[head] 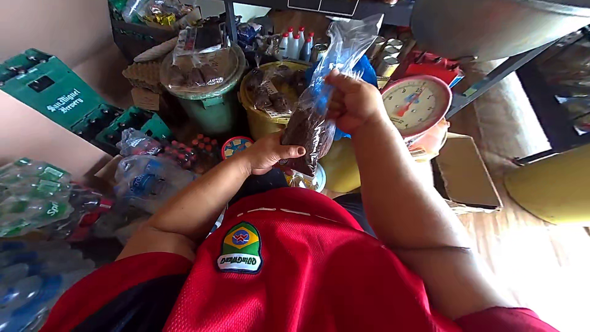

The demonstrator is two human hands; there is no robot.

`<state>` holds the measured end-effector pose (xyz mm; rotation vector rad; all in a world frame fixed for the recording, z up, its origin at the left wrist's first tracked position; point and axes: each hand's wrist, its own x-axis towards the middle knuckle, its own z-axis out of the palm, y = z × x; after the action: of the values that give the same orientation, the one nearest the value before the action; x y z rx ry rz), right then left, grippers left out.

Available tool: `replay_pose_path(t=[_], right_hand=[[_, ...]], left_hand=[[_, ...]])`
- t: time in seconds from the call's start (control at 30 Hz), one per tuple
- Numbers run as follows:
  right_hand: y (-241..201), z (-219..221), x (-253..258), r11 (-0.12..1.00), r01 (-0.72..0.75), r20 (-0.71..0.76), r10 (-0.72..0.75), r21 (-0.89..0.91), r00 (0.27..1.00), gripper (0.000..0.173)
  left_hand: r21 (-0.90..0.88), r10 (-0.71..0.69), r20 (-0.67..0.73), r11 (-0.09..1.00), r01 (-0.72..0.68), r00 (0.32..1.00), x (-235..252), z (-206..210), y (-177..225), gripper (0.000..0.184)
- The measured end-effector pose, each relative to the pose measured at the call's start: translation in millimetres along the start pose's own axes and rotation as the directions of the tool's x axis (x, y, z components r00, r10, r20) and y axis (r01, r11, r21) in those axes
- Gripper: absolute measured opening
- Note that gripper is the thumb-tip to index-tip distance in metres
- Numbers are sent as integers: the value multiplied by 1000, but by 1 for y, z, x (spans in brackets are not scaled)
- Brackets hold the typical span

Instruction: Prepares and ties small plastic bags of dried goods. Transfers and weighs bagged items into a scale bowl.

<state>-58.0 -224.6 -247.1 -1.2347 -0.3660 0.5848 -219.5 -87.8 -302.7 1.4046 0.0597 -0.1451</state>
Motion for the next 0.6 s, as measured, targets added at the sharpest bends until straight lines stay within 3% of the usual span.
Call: replay_pose_path(t=[0.1, 0.2, 0.33, 0.4, 0.5, 0.6], right_hand=[[1, -1, -1, 1000, 2, -3, -2, -10, 1000, 18], [2, 2, -9, 997, 15, 17, -14, -71, 1000, 16], [17, 12, -23, 947, 51, 98, -21, -317, 995, 5], [29, 19, -31, 844, 112, 156, -34, -525, 987, 12], [41, 27, -39, 631, 207, 283, 20, -748, 959, 20], [58, 23, -34, 632, 176, 279, 67, -755, 958, 17]], left_hand=[[40, -33, -29, 999, 34, 999, 0, 2, -1, 39], [155, -19, -76, 987, 31, 997, 7, -3, -12, 53], [307, 97, -146, 950, -48, 984, 10, -11, -33, 61], [407, 181, -187, 909, -91, 965, 13, -13, -40, 63], [597, 332, -161, 782, -176, 929, 18, -16, -42, 29], [688, 282, -150, 718, -105, 947, 21, -21, -51, 24]])
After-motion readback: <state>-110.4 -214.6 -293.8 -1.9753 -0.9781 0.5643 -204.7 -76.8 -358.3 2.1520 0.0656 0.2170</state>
